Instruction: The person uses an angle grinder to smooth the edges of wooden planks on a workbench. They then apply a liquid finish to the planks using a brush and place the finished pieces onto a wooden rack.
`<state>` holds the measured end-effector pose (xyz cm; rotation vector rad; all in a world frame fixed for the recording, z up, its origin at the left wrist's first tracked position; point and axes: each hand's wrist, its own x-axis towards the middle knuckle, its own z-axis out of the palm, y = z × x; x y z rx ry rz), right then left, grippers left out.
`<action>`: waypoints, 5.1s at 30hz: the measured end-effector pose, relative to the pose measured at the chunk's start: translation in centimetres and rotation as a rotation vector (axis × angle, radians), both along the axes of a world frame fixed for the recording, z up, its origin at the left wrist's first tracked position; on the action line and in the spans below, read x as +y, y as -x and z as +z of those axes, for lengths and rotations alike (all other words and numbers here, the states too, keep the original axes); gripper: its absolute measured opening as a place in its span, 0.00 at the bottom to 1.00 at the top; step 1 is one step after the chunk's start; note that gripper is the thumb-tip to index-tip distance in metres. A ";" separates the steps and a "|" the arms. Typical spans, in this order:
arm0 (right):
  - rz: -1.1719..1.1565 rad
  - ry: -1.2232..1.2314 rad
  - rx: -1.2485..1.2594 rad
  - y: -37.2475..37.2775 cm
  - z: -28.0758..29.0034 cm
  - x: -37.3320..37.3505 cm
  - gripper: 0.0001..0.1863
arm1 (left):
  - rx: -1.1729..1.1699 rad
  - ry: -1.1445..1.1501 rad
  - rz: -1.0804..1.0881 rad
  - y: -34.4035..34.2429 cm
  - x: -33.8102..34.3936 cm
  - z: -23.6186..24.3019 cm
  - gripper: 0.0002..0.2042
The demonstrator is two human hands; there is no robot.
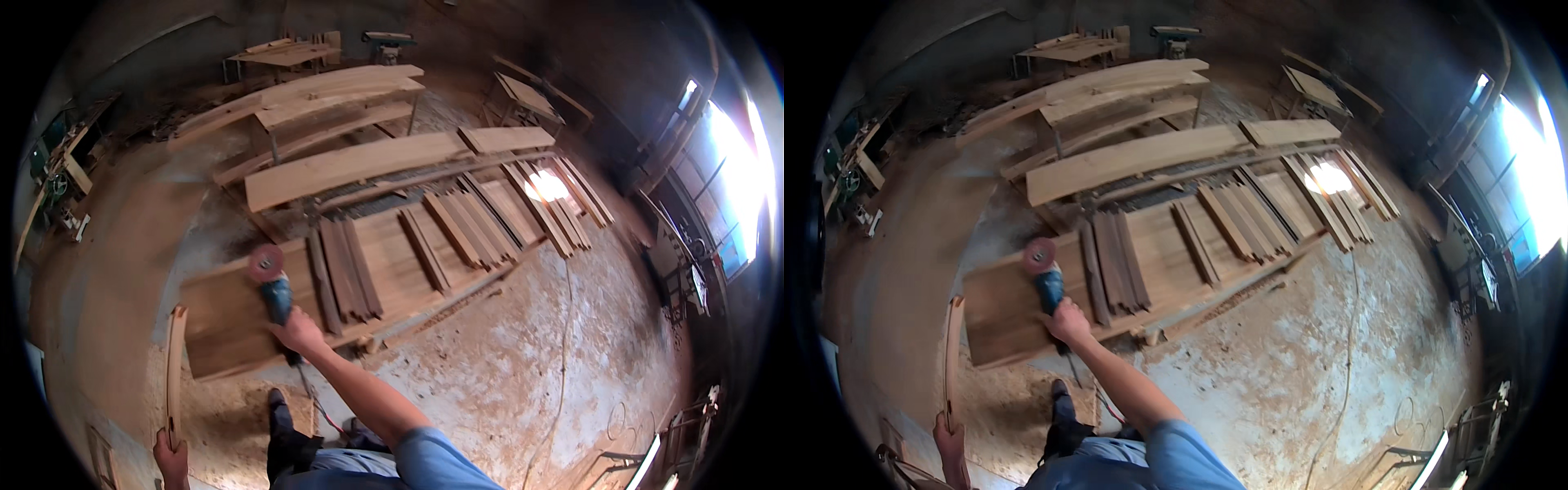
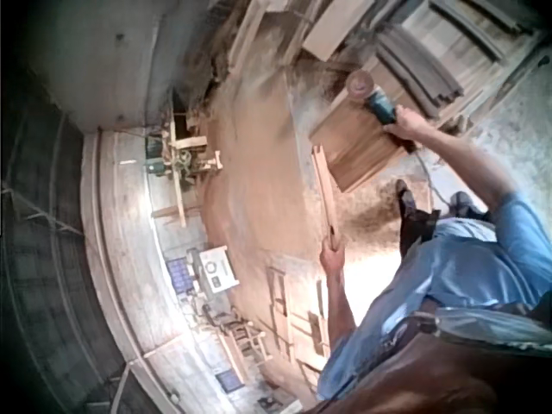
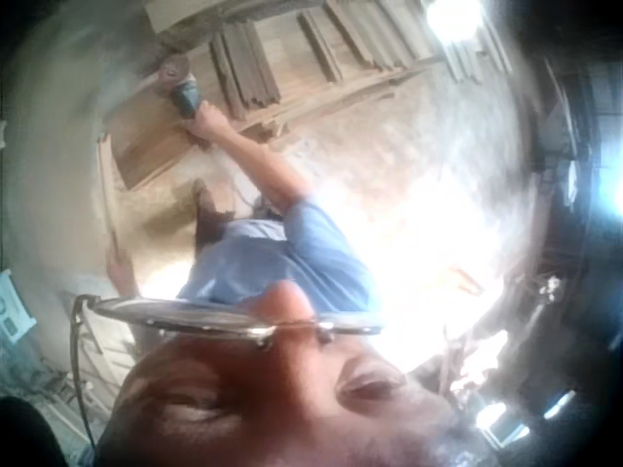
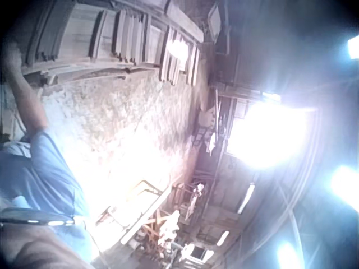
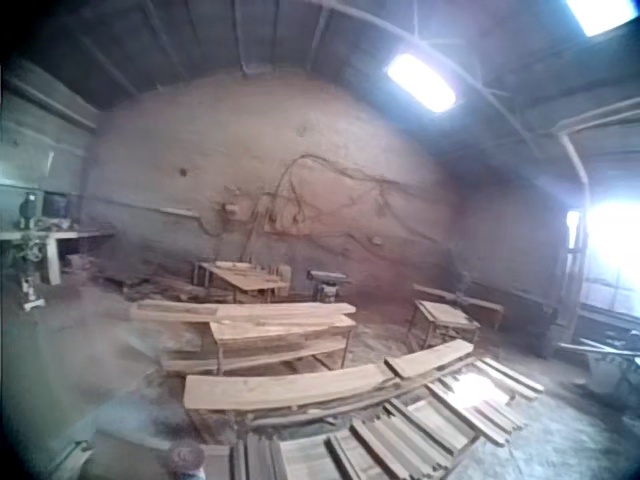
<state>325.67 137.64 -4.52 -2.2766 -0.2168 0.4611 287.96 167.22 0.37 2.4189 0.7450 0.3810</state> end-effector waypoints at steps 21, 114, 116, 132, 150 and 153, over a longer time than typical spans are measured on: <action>-0.343 -0.238 0.382 2.6 3.5 0.1 0.29 | 0.159 -0.144 -0.769 -31.8 18.9 -0.5 0.16; -1.306 -0.965 0.148 28.8 7.3 1.2 0.20 | -0.128 -0.277 -1.156 -34.4 8.8 -1.9 0.25; -1.308 -0.823 0.190 28.0 8.3 1.8 0.14 | -0.070 -0.382 -1.199 -36.3 9.5 -2.6 0.28; -1.160 -0.349 0.393 21.8 8.3 1.9 0.19 | -0.003 -0.344 -1.404 -39.3 8.8 -7.1 0.22; -1.131 -0.344 0.407 20.5 7.1 1.6 0.20 | 0.009 -0.361 -1.463 -39.8 9.0 -7.0 0.23; -1.162 -0.358 0.419 20.6 7.1 1.3 0.21 | 0.000 -0.363 -1.466 -39.8 9.0 -7.1 0.23</action>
